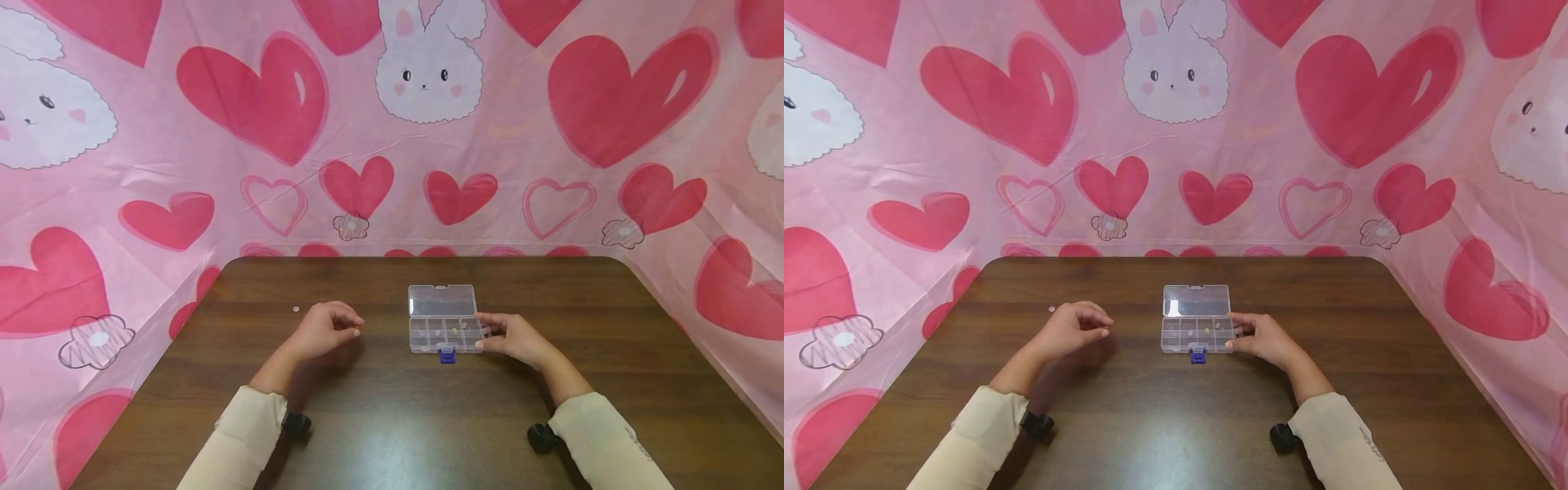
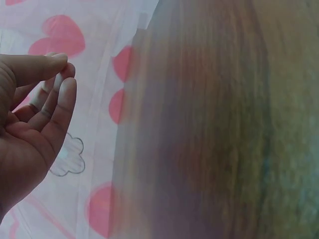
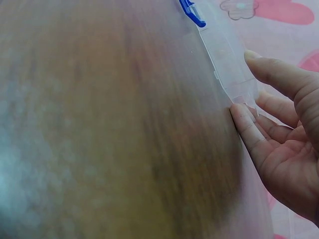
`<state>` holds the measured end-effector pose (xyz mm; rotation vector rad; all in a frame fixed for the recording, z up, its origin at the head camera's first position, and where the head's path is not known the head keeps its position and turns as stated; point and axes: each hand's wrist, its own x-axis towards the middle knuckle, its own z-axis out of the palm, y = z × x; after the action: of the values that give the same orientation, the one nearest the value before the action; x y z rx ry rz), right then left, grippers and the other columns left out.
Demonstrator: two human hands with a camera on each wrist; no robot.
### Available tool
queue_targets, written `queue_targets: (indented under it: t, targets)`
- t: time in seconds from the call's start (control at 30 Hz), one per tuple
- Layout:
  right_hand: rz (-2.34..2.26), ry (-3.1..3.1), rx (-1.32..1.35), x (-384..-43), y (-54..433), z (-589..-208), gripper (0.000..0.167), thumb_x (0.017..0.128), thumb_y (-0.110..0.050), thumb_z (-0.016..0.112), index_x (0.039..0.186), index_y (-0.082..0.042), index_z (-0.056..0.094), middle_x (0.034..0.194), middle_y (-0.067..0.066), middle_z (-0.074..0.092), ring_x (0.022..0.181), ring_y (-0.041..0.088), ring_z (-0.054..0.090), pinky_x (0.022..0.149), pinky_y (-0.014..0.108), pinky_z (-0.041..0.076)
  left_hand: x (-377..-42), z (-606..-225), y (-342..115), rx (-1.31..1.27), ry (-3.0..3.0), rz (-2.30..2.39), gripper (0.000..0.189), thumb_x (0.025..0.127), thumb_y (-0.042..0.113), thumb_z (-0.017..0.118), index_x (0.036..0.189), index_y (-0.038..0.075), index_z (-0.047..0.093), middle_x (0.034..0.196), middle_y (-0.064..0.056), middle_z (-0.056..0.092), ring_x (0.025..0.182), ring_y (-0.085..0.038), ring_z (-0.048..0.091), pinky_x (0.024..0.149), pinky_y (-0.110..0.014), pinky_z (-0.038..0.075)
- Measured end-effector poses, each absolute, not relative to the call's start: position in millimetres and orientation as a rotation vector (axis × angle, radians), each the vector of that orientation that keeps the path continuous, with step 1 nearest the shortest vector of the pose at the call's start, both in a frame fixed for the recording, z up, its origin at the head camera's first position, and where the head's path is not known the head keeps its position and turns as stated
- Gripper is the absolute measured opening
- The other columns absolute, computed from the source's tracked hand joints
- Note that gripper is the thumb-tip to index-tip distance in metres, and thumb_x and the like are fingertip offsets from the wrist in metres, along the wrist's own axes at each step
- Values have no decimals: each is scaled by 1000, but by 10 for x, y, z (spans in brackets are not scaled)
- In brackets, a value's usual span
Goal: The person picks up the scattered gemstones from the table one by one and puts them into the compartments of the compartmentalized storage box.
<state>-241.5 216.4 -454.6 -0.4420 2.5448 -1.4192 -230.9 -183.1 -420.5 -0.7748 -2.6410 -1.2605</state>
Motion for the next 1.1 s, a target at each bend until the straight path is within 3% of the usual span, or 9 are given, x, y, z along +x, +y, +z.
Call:
queue_targets:
  t: [1.1]
  targets:
    - [-1427,2541,-476,-2412,2185,-4547,65,83,-18,79,138,4,51,118,19,64,101,28,59,75,24,51,-2319,-4171,-1439,-889,-2615,-1336,12,80,-1,78,92,1,76,91,-1,68,82,-16,62,72,-29,54]
